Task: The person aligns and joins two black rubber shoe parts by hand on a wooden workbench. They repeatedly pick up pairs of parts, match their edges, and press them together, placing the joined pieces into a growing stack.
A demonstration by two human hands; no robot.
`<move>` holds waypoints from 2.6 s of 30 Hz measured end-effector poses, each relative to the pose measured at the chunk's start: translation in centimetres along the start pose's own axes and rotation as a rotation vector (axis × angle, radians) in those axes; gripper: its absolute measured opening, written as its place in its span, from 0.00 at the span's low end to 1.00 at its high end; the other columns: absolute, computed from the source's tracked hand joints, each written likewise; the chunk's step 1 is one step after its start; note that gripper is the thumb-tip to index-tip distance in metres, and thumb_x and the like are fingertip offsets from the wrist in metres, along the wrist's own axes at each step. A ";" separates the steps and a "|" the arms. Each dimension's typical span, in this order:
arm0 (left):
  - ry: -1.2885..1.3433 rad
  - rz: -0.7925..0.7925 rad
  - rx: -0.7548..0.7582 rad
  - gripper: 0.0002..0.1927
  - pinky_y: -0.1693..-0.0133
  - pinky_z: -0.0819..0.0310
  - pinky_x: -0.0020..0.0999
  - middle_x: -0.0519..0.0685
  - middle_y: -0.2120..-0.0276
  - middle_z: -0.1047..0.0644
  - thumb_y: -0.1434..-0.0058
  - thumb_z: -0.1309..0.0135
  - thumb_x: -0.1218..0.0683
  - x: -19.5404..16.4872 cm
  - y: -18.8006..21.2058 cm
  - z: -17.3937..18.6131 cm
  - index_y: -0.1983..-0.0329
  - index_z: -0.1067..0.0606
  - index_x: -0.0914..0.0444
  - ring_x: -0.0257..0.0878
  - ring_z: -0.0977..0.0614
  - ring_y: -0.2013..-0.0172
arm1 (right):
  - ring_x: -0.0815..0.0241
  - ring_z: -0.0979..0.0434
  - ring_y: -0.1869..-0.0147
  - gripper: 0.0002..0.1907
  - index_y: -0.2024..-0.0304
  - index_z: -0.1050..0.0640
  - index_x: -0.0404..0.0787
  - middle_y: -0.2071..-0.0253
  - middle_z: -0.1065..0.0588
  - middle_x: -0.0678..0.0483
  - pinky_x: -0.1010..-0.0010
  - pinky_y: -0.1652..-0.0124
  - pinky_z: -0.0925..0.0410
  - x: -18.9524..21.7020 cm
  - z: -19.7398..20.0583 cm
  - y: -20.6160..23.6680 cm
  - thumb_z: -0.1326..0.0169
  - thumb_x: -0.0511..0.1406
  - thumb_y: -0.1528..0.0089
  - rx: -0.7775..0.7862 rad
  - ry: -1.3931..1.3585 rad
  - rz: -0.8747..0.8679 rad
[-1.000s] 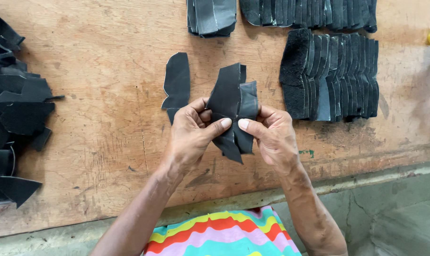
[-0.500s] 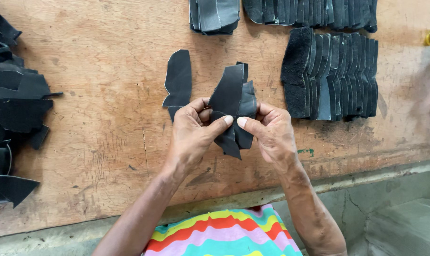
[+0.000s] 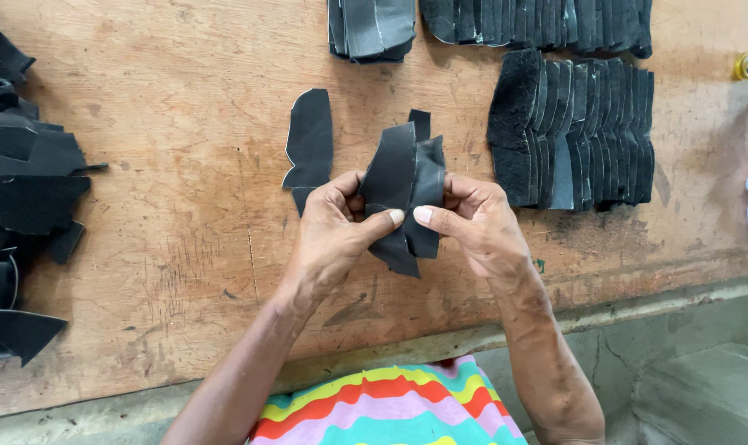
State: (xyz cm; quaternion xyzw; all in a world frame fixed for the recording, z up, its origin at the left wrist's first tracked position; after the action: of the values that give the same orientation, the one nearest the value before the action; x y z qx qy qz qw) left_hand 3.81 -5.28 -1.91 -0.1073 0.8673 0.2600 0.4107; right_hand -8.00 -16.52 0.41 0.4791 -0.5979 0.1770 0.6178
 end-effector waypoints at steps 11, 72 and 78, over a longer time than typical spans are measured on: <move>0.060 0.085 -0.072 0.19 0.64 0.16 0.27 0.53 0.63 0.16 0.42 0.38 0.64 1.3 0.1 0.3 0.47 0.24 0.72 0.32 0.16 0.66 | 0.62 0.18 0.53 0.13 0.51 0.20 0.27 0.55 0.19 0.45 0.72 0.49 0.23 -1.4 0.5 -0.1 0.41 0.21 0.39 -0.091 -0.121 0.097; -0.118 -0.018 -0.067 0.16 0.64 0.17 0.23 0.50 0.64 0.16 0.41 0.38 0.63 -0.5 0.0 -0.1 0.50 0.23 0.71 0.29 0.17 0.66 | 0.64 0.18 0.58 0.14 0.51 0.19 0.29 0.58 0.18 0.47 0.73 0.55 0.21 -0.7 0.8 -0.6 0.38 0.25 0.40 -0.072 0.016 -0.022; -0.176 -0.047 -0.082 0.14 0.67 0.18 0.23 0.50 0.67 0.17 0.41 0.38 0.62 -0.9 0.2 0.1 0.52 0.21 0.71 0.28 0.18 0.68 | 0.65 0.18 0.58 0.12 0.52 0.19 0.28 0.58 0.19 0.47 0.73 0.54 0.22 -1.3 0.8 -0.3 0.39 0.24 0.39 -0.100 -0.020 -0.021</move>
State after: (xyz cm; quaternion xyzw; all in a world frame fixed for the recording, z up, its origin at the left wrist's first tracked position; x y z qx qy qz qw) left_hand 4.35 -5.11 -1.16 -0.1208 0.8139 0.2940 0.4864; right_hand -8.49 -16.88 -1.08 0.4553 -0.6073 0.1355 0.6367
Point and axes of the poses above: each hand's wrist, its own y-axis away from the middle knuckle, its own z-axis out of the back of the hand, x = y × z, the point moved 9 cm from there along -y, towards the middle knuckle
